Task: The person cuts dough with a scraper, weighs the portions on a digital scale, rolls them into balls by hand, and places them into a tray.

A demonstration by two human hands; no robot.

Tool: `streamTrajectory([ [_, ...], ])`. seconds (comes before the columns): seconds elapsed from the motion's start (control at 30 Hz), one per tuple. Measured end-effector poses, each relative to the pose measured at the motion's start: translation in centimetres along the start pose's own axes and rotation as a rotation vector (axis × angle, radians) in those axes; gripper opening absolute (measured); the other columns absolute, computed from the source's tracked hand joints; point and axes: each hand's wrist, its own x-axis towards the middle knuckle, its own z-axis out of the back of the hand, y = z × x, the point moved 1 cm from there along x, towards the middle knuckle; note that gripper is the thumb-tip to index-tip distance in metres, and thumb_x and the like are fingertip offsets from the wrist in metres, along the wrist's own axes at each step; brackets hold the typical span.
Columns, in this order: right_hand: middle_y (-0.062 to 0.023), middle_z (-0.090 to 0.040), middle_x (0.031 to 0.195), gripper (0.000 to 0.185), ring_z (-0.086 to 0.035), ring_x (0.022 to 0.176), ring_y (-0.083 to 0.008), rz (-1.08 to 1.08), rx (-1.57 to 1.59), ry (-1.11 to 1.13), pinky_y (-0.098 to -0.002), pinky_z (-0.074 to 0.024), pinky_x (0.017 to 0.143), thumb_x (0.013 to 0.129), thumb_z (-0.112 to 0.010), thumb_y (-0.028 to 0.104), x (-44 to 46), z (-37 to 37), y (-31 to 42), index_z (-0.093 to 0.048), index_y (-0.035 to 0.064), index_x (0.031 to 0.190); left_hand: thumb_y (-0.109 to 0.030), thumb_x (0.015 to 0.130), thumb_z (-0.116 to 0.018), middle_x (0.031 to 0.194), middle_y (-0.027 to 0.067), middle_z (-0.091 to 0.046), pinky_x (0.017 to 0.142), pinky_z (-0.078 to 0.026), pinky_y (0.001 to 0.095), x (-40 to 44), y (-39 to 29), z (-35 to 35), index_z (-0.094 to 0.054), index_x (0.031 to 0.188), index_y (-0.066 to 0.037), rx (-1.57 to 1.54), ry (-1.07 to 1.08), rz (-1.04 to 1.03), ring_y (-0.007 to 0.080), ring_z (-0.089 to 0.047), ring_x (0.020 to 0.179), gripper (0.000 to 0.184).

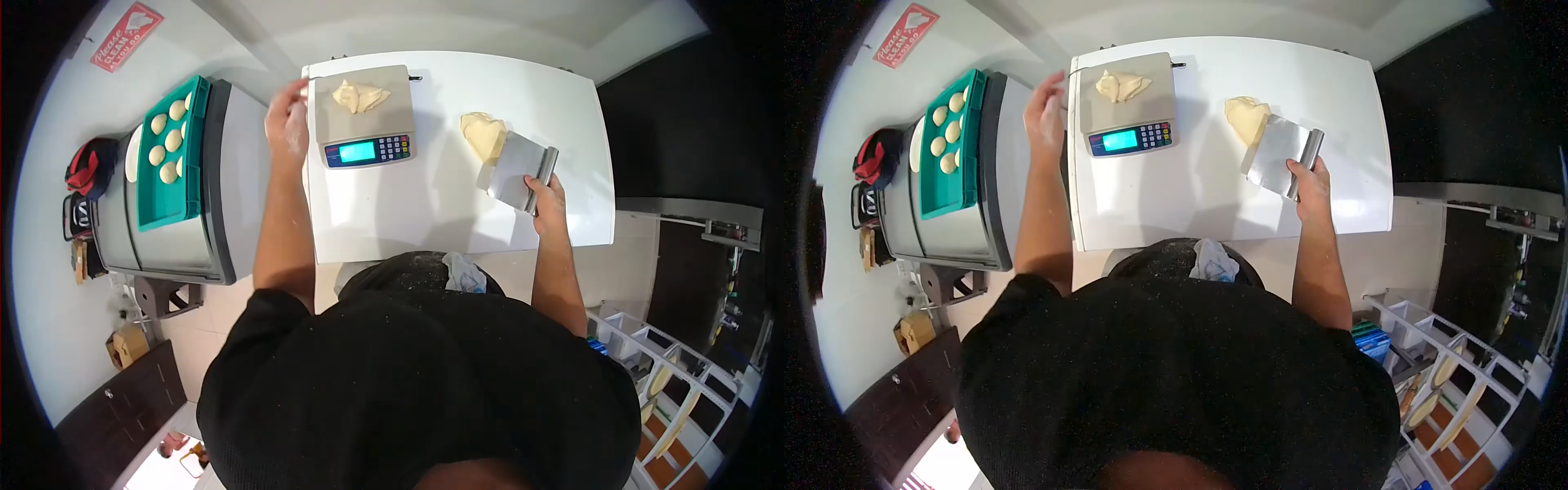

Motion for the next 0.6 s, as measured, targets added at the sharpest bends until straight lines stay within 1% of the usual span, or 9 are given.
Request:
streamTrajectory([
  [0.13,-0.0103,-0.068,0.104,0.034,-0.066,0.091,-0.0203,-0.045,0.015,0.063,-0.0340,-0.0548,0.080,0.089,-0.068,0.009,0.0,-0.9,-2.0,-0.060,-0.0017,0.121,-0.001,0.088,-0.049,0.084,0.0033,-0.063,0.079,-0.049,0.0279,-5.1,2.7,0.6,-0.074,0.112,-0.008,0.142,0.283,0.048,0.0134,-0.059,0.082,0.035],
  [0.2,-0.0103,-0.068,0.101,0.036,-0.066,0.089,-0.0198,-0.073,0.038,0.105,-0.0336,-0.0543,0.078,0.088,-0.069,0.011,0.6,-1.2,-4.0,-0.061,-0.0021,0.120,0.000,0.089,-0.051,0.090,0.0079,-0.069,0.077,-0.051,0.0308,-7.8,3.2,0.8,-0.074,0.111,-0.007,0.239,0.542,0.010,0.0180,-0.063,0.081,0.032],
  [0.27,-0.0092,-0.068,0.099,0.039,-0.065,0.088,-0.0175,-0.059,-0.310,0.377,-0.0345,-0.0529,0.075,0.086,-0.072,0.017,1.0,-2.2,-6.0,-0.062,-0.0010,0.118,0.001,0.090,-0.053,0.099,0.0140,-0.072,0.076,-0.053,0.0331,-9.0,-1.1,1.4,-0.073,0.112,-0.006,0.378,0.883,-0.051,0.0249,-0.065,0.081,0.031],
  [0.3,-0.0092,-0.068,0.099,0.039,-0.065,0.088,-0.0175,-0.061,-0.290,0.380,-0.0345,-0.0529,0.075,0.086,-0.072,0.017,0.7,-2.9,-6.6,-0.062,-0.0010,0.118,0.001,0.090,-0.053,0.099,0.0140,-0.072,0.076,-0.053,0.0331,-9.4,-1.6,2.0,-0.073,0.112,-0.006,0.396,0.892,-0.054,0.0249,-0.065,0.081,0.031],
  [0.37,-0.0117,-0.070,0.099,0.040,-0.067,0.088,-0.0230,-0.076,-0.616,0.504,-0.0366,-0.0525,0.077,0.082,-0.074,0.021,-0.3,-5.6,-6.9,-0.062,-0.0010,0.114,0.000,0.091,-0.054,0.104,0.0163,-0.071,0.076,-0.053,0.0345,-9.3,-2.3,3.0,-0.072,0.114,-0.006,0.487,0.922,0.027,0.0282,-0.066,0.082,0.030],
  [0.4,-0.0117,-0.070,0.099,0.040,-0.067,0.088,-0.0230,-0.072,-0.601,0.504,-0.0366,-0.0525,0.077,0.082,-0.074,0.021,-0.6,-6.5,-7.3,-0.062,-0.0010,0.114,0.000,0.091,-0.055,0.107,0.0175,-0.071,0.076,-0.054,0.0352,-8.9,-2.5,3.3,-0.072,0.115,-0.005,0.530,0.935,0.067,0.0298,-0.067,0.083,0.029],
  [0.5,-0.0159,-0.070,0.097,0.032,-0.069,0.090,-0.0320,0.220,-0.695,0.288,-0.0399,-0.0532,0.078,0.082,-0.072,0.016,-1.5,-9.1,-8.8,-0.064,-0.0005,0.109,-0.002,0.094,-0.056,0.105,0.0147,-0.072,0.076,-0.053,0.0328,-6.6,-3.1,4.8,-0.071,0.117,-0.006,0.581,0.910,0.040,0.0252,-0.066,0.085,0.027],
  [0.53,-0.0159,-0.070,0.097,0.032,-0.069,0.090,-0.0320,0.222,-0.693,0.288,-0.0399,-0.0532,0.078,0.082,-0.072,0.016,-1.7,-9.9,-8.6,-0.064,-0.0005,0.109,-0.003,0.096,-0.056,0.104,0.0134,-0.072,0.076,-0.053,0.0317,-5.9,-3.2,5.3,-0.071,0.117,-0.006,0.597,0.891,0.029,0.0230,-0.066,0.085,0.026],
  [0.6,-0.0174,-0.070,0.098,0.028,-0.068,0.092,-0.0359,0.713,-0.739,0.063,-0.0423,-0.0536,0.080,0.082,-0.072,0.013,-1.4,-11.7,-6.7,-0.065,0.0011,0.106,-0.004,0.095,-0.057,0.105,0.0138,-0.072,0.077,-0.053,0.0322,-4.8,-2.9,5.8,-0.071,0.118,-0.006,0.566,0.860,0.030,0.0239,-0.067,0.086,0.026],
])
